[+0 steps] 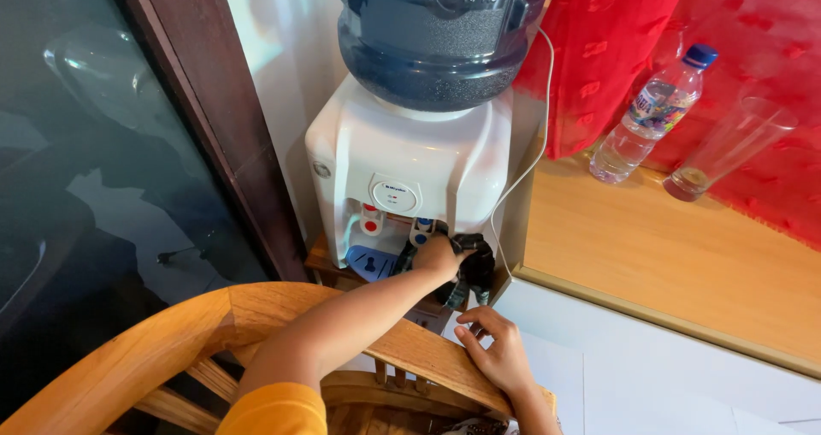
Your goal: The person folds a white cloth on a bedside table and places it on the bed. They then move to a water dispenser area, pick up a dark cloth, and wipe the dispenser and a nearby wooden cabinet. The person also moves a handbag and wipes the cabinet surface and drawer front.
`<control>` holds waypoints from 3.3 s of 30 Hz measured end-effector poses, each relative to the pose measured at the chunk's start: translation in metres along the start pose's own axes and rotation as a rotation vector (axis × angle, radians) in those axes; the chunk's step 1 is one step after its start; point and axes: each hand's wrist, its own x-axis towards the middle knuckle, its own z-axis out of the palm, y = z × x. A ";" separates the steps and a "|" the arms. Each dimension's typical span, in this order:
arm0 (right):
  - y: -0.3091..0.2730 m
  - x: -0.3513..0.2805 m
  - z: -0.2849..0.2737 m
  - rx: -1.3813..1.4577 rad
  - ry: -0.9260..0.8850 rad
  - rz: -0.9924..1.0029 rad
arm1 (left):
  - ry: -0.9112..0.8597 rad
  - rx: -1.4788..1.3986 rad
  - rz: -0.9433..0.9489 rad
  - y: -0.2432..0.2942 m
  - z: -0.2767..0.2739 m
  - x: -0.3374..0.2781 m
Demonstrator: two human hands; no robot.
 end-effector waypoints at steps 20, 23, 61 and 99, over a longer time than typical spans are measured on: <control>-0.047 0.016 0.014 -0.179 0.398 -0.413 | -0.332 -0.084 0.233 0.071 -0.110 -0.111; -0.023 0.040 0.022 -0.103 0.420 -0.400 | -0.472 -0.133 0.328 0.083 -0.146 -0.120; -0.067 0.153 0.019 -0.441 0.614 -0.810 | 1.034 0.259 1.084 0.011 -0.253 -0.013; -0.176 0.261 0.078 -0.588 0.194 -0.624 | 0.838 -0.520 0.649 -0.031 -0.262 0.035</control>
